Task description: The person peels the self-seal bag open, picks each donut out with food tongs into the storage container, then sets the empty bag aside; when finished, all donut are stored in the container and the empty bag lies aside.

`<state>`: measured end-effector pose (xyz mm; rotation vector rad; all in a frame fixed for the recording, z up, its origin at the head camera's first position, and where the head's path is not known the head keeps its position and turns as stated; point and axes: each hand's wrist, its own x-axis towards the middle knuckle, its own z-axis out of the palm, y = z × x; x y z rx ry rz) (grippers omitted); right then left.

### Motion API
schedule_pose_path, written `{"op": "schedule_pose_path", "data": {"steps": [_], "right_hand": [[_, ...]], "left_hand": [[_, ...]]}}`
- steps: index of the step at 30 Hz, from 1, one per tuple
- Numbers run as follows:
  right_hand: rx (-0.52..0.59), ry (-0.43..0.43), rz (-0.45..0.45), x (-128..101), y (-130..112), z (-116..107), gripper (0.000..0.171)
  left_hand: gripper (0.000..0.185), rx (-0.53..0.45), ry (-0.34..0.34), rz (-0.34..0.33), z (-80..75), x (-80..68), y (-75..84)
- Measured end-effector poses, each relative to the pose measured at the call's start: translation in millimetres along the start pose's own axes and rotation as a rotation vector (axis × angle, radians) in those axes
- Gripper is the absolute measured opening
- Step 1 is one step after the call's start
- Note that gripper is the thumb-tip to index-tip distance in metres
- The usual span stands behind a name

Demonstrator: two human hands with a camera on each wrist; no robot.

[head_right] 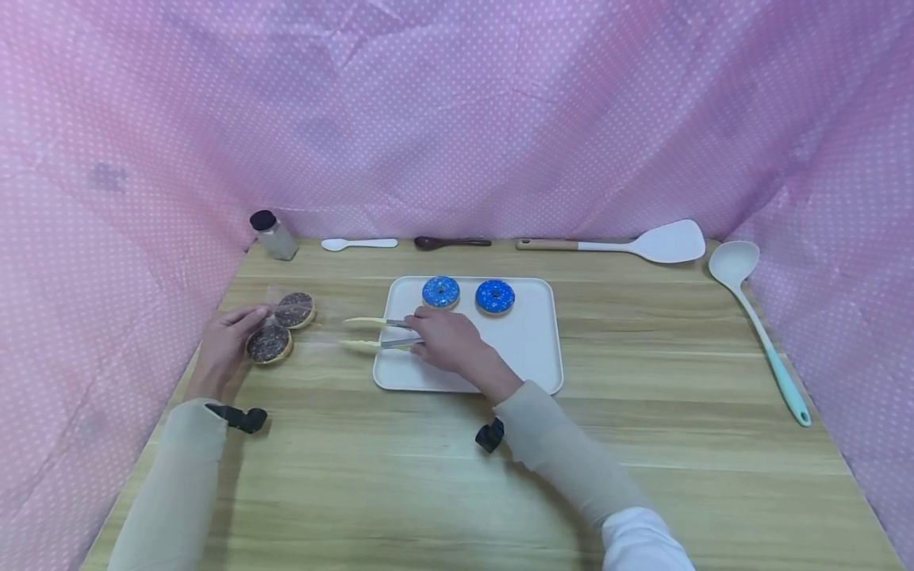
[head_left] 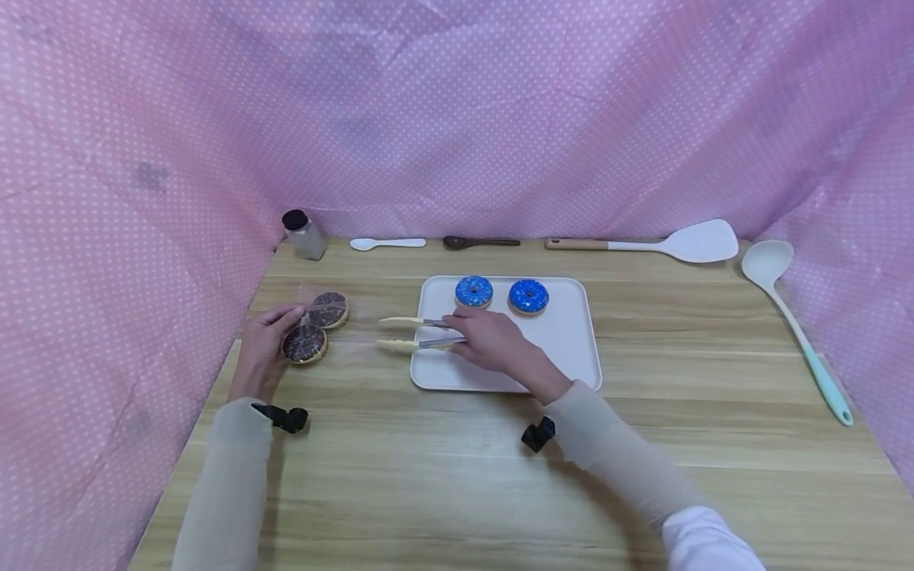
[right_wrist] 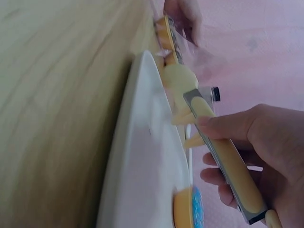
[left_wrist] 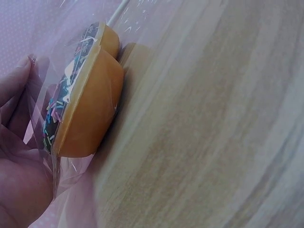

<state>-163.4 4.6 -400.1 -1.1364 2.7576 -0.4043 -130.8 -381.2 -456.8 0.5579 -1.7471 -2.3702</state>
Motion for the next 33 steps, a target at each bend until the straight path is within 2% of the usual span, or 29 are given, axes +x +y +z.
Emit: {"op": "schedule_pose_path", "data": {"steps": [13, 21, 26, 33], "right_hand": [[-0.042, 0.051, 0.092, 28.6, -41.9, 19.8, 0.045], [-0.048, 0.084, 0.154, 41.0, -64.4, 30.4, 0.037], [-0.040, 0.078, 0.194, 44.9, -75.4, 34.2, 0.042], [-0.072, 0.110, 0.211, 51.2, -83.5, 39.1, 0.042]], "left_hand": [[0.024, 0.019, -0.012, -0.006, 1.6, 0.0, 0.7], [0.027, -0.005, -0.018, -0.013, 3.6, -0.2, -0.1], [0.030, 0.004, -0.029, -0.035, 4.4, -0.6, -0.4], [0.028, 0.032, -0.023, -0.032, 6.5, 1.3, -0.6]]}}
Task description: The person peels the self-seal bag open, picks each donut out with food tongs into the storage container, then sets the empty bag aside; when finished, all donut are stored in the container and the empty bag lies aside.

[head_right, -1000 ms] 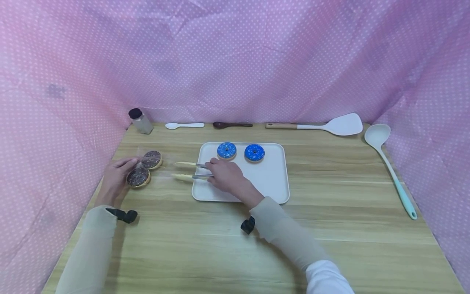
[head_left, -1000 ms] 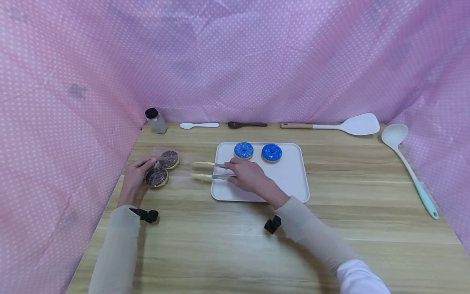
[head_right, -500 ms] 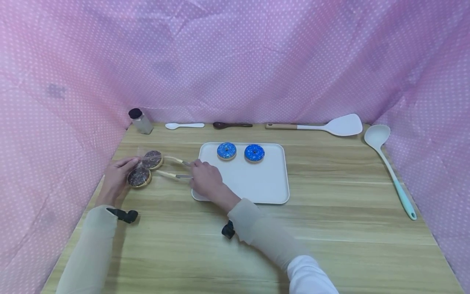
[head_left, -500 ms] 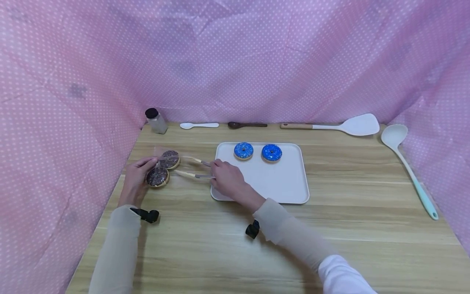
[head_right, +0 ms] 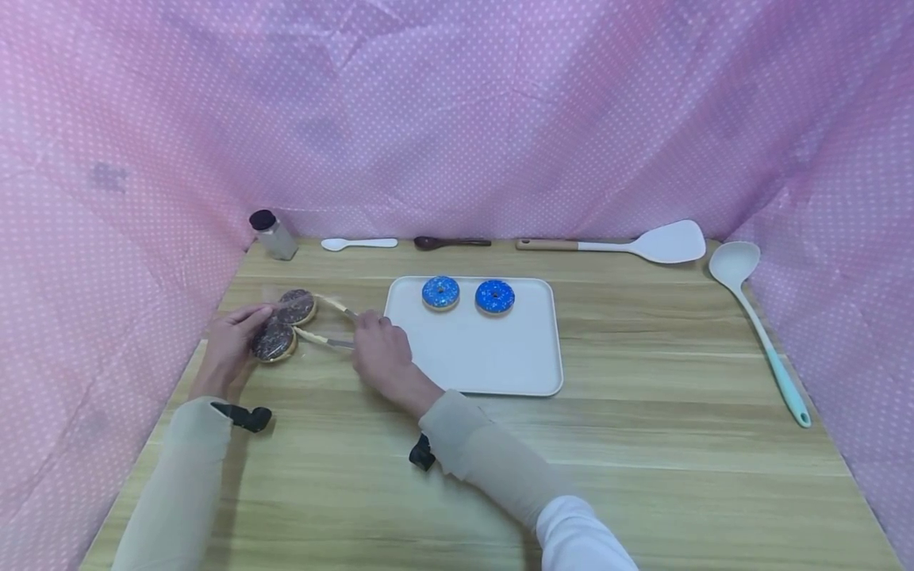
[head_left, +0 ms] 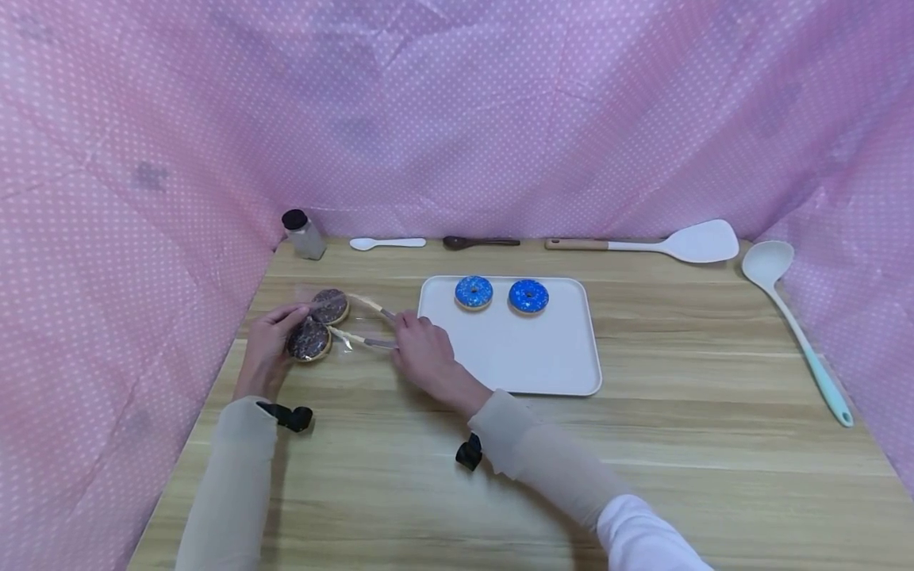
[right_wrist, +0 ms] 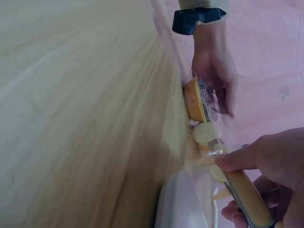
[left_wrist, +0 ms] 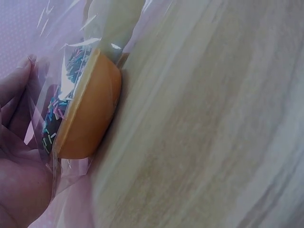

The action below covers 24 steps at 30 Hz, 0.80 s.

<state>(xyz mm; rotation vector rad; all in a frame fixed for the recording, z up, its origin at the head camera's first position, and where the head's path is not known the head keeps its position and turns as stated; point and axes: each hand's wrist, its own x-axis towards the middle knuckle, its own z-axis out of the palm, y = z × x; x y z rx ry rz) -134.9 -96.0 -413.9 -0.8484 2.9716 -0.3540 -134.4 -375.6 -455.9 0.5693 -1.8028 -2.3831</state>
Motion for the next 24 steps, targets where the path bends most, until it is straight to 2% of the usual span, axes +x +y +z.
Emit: {"op": "schedule_pose_path", "data": {"steps": [4, 15, 24], "right_hand": [[-0.023, 0.008, -0.003, 2.2, -2.5, 0.0, 0.042], [0.002, -0.064, 0.017, 6.5, -2.1, -7.1, 0.043], [0.056, -0.099, 0.027, 5.3, 6.3, -14.6, 0.044]], "left_hand": [[0.032, 0.002, -0.006, 0.006, 0.4, 1.2, -0.1], [0.037, -0.020, -0.030, 0.033, -1.2, 1.5, -2.2], [0.030, 0.011, 0.022, 0.003, 0.7, 2.2, -0.8]]}}
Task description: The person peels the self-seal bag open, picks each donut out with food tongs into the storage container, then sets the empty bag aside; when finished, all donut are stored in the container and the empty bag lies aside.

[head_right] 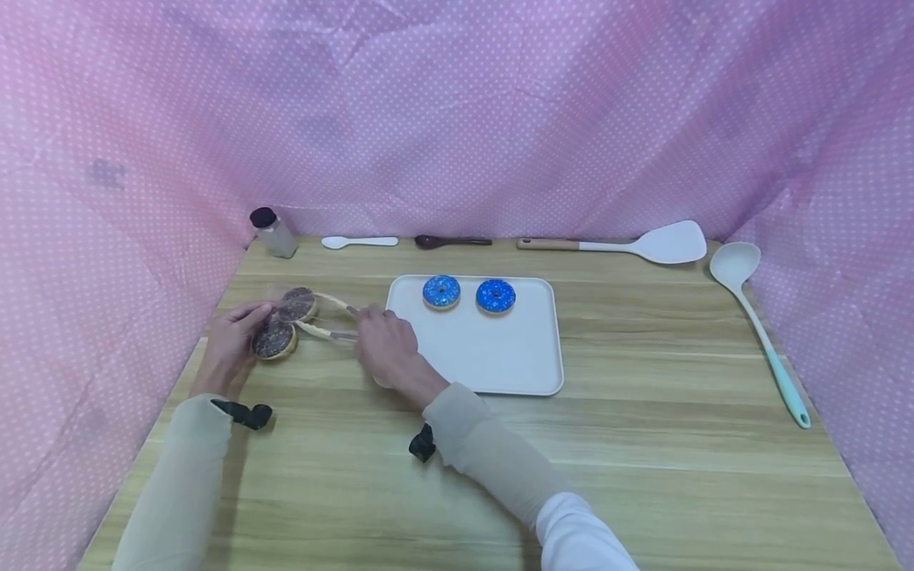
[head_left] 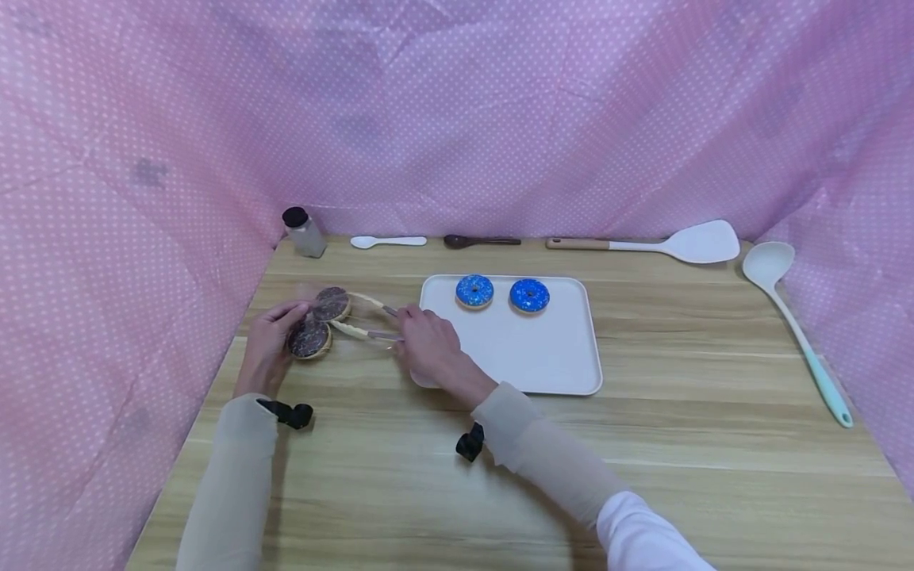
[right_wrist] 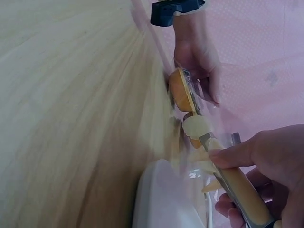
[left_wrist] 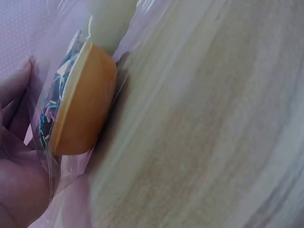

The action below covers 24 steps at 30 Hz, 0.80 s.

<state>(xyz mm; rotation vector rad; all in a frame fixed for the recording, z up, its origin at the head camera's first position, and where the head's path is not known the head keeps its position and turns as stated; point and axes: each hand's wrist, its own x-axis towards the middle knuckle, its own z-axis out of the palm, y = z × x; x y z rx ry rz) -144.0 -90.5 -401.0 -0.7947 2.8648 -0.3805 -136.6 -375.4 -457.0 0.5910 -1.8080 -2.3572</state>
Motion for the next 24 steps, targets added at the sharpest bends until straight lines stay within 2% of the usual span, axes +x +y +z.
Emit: {"op": "schedule_pose_path", "data": {"steps": [3, 8, 13, 20, 24], "right_hand": [[0.023, -0.020, 0.011, -2.2, 4.5, -4.2, 0.044], [0.129, -0.071, 0.031, -7.0, 13.1, -9.4, 0.045], [0.161, -0.074, 0.043, -14.9, 20.2, -11.3, 0.046], [0.186, -0.073, 0.053, -28.0, 23.0, -13.4, 0.046], [0.216, -0.080, 0.069, -33.3, 25.2, -15.7, 0.046]], "left_hand": [[0.027, -0.016, -0.005, -0.001, 0.5, 0.5, 0.6], [0.024, -0.046, -0.015, 0.012, 0.2, 1.0, 0.9], [0.027, -0.016, -0.020, 0.008, 0.9, -0.6, 0.8], [0.035, 0.072, 0.011, 0.034, 7.5, 0.0, -0.6], [0.026, 0.067, 0.003, 0.038, 7.9, 0.0, -2.1]]}}
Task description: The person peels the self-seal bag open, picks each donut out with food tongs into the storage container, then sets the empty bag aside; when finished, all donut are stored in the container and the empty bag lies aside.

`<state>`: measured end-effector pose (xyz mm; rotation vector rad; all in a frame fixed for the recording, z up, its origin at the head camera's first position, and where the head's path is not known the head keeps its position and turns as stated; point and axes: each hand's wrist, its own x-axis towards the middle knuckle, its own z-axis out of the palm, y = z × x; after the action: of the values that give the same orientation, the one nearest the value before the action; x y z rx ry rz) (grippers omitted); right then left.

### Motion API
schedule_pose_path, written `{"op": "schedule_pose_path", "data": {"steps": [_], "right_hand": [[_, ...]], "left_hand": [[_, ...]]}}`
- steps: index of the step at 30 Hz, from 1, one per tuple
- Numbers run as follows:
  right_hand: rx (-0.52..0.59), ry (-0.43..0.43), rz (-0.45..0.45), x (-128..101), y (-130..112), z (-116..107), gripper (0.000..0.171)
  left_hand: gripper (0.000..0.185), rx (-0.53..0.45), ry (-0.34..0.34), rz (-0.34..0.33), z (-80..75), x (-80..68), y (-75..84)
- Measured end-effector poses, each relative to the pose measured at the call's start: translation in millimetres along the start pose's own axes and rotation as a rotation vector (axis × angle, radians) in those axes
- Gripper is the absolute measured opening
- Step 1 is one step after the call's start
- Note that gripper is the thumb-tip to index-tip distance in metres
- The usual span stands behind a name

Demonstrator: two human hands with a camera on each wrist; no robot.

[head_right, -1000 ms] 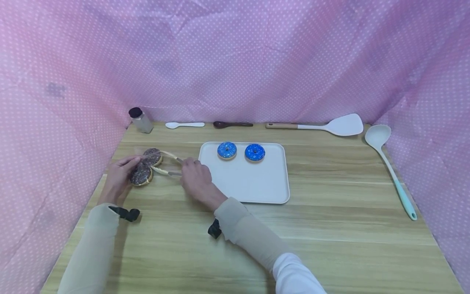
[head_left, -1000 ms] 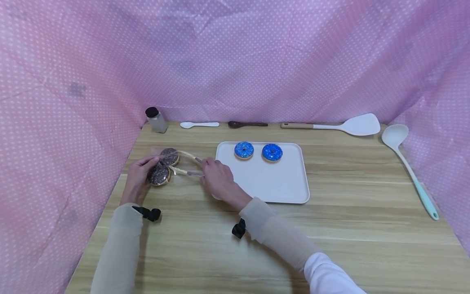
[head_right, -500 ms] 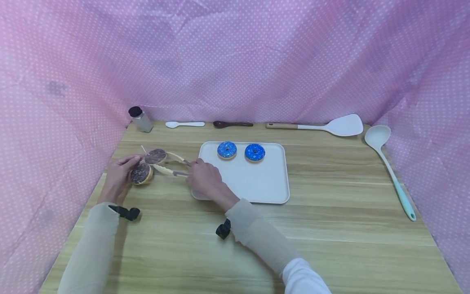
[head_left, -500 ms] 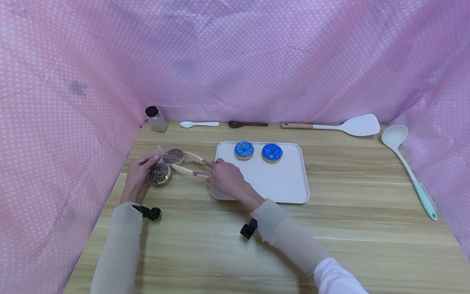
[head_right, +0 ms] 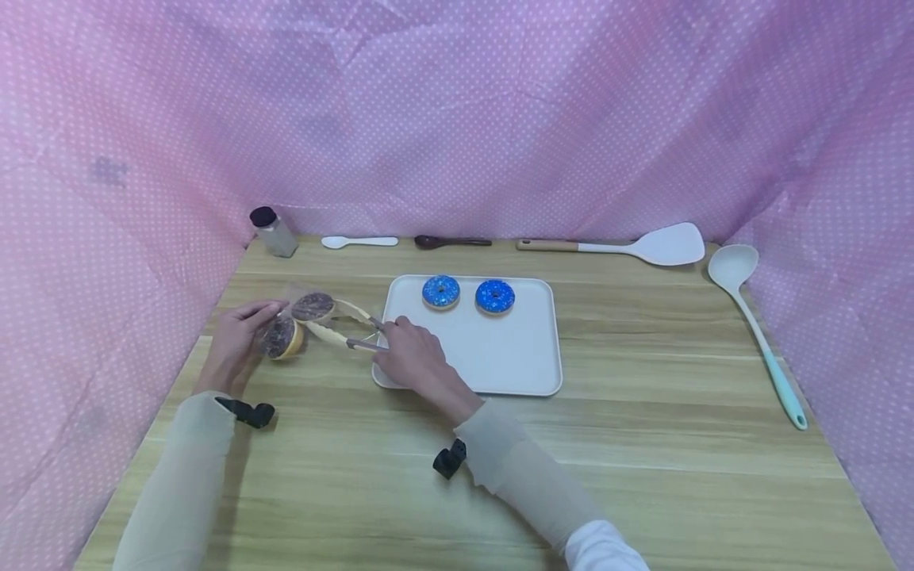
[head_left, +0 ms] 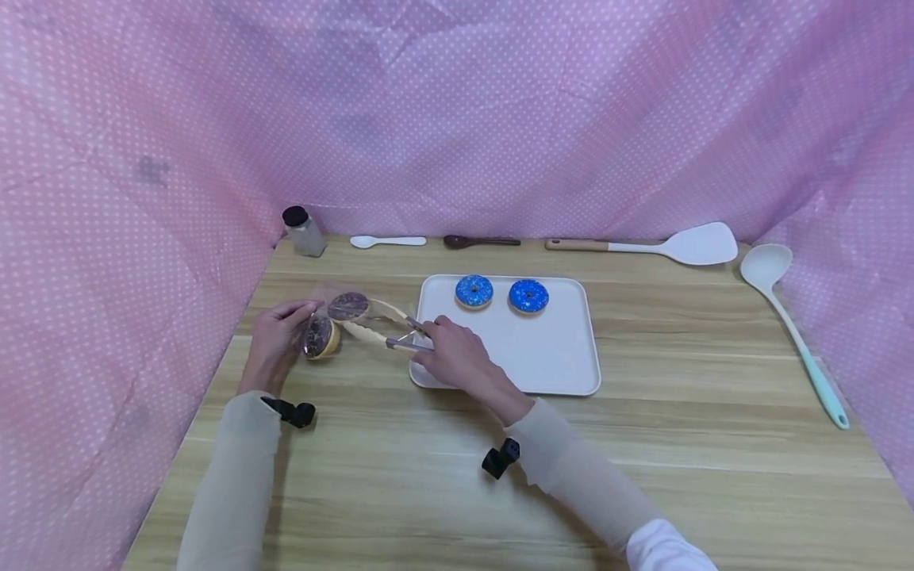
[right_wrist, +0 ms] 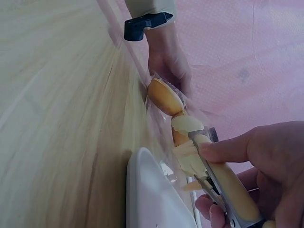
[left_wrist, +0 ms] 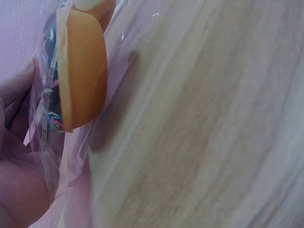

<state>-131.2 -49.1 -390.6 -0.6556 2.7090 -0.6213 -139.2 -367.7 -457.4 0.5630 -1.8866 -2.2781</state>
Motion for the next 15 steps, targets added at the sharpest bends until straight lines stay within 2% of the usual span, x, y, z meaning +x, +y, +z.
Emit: {"op": "schedule_pose_path", "data": {"steps": [4, 8, 15], "right_hand": [[-0.020, 0.022, 0.002, -5.7, 1.4, 2.1, 0.047], [-0.036, 0.034, -0.004, -11.1, 2.3, 2.5, 0.047], [0.048, -0.014, 0.006, -16.8, 6.5, -2.4, 0.045]], "left_hand": [[0.020, -0.024, -0.019, -0.005, 0.7, 0.0, -0.9], [0.021, 0.000, -0.028, -0.010, 1.9, -0.7, -0.6], [0.032, 0.132, -0.002, -0.053, 5.0, -4.0, 2.3]]}}
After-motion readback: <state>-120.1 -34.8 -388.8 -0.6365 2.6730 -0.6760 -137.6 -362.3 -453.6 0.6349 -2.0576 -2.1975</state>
